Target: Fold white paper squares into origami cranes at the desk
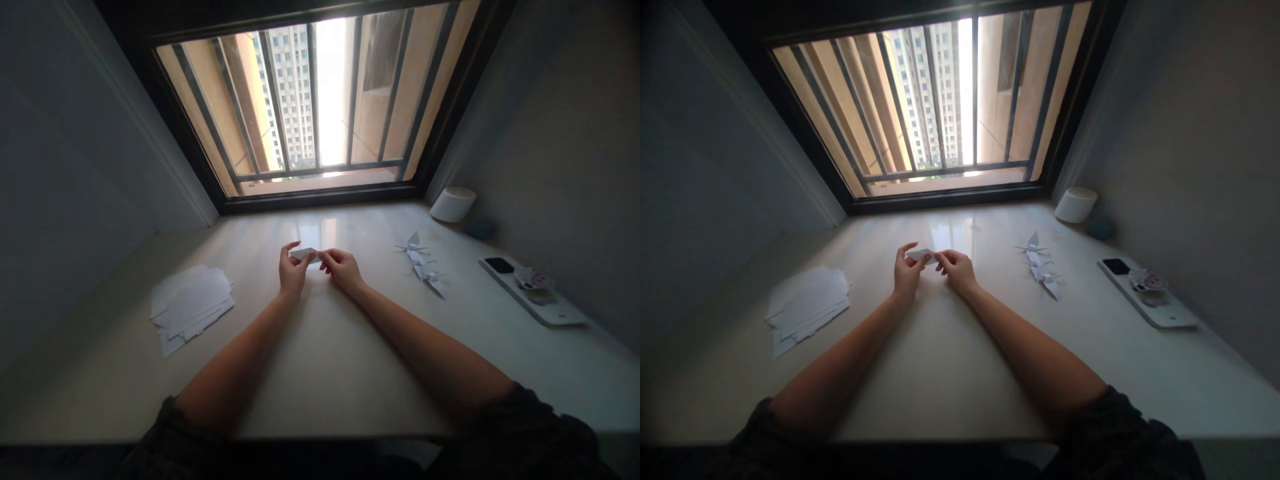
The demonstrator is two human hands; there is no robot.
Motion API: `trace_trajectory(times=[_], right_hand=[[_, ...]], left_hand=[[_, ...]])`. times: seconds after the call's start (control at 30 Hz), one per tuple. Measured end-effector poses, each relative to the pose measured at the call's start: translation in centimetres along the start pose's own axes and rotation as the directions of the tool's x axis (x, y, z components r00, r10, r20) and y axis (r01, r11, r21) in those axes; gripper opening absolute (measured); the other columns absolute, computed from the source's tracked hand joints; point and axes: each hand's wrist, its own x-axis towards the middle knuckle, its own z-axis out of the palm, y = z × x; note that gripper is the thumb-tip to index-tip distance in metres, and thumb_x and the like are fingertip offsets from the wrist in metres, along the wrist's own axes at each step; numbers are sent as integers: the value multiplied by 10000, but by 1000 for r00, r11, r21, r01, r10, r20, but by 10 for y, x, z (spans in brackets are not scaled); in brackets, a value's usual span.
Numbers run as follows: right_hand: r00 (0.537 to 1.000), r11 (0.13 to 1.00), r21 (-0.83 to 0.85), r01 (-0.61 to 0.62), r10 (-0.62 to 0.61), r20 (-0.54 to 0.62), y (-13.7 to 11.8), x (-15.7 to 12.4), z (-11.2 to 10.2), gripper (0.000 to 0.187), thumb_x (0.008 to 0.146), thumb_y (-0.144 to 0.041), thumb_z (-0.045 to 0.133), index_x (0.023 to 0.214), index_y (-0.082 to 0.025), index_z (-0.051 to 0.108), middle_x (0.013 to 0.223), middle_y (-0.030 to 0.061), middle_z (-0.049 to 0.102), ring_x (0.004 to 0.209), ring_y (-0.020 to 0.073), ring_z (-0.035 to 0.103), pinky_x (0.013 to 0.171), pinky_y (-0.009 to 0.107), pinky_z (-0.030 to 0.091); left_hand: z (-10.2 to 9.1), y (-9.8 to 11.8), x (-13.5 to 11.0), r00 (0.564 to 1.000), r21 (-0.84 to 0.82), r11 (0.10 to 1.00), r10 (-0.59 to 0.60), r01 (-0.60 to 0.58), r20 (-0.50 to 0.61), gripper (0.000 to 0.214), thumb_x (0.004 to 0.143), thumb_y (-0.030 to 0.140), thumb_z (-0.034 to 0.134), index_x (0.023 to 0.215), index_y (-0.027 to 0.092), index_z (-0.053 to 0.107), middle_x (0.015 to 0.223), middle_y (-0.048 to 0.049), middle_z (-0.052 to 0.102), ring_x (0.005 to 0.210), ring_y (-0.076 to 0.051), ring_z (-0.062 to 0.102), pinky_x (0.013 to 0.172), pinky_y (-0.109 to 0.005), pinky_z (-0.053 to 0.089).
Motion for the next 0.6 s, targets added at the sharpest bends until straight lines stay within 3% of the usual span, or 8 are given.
trace_trajectory(times=[0.2,0.33,0.43,0.6], right_hand=[[996,990,134,-54,64,-69,-3,2,-1,383,695,-513,688,810,-149,710,596,26,659,489,104,542,508,242,442],[992,989,148,-28,47,-121,-5,3,-6,406,645,-519,724,844,-165,738,667,43,701,594,138,613,614,288,511],[992,993,121,2,13,-122,-5,5,-11,390,622,-488,754,853,-173,748,729,52,724,663,156,636,683,318,528],[996,997,72,7,-1,-84,-4,6,-15,337,622,-449,763,830,-184,753,707,40,719,639,150,618,670,315,514]], left_hand=[[-2,-5,3,999,56,998,10,-12,30,446,743,383,714,1102,200,524,890,-58,683,818,-177,660,691,-265,498],[-4,-8,3,999,174,984,38,-39,7,637,717,399,744,1266,273,447,880,-17,653,754,-152,647,670,-249,497],[-3,-5,1,996,173,984,19,-34,87,694,734,396,732,1342,297,415,775,10,640,676,-148,650,649,-252,496],[-2,-1,1,979,114,993,7,-31,203,373,791,379,671,1132,234,628,891,-45,699,768,-173,686,671,-262,505]])
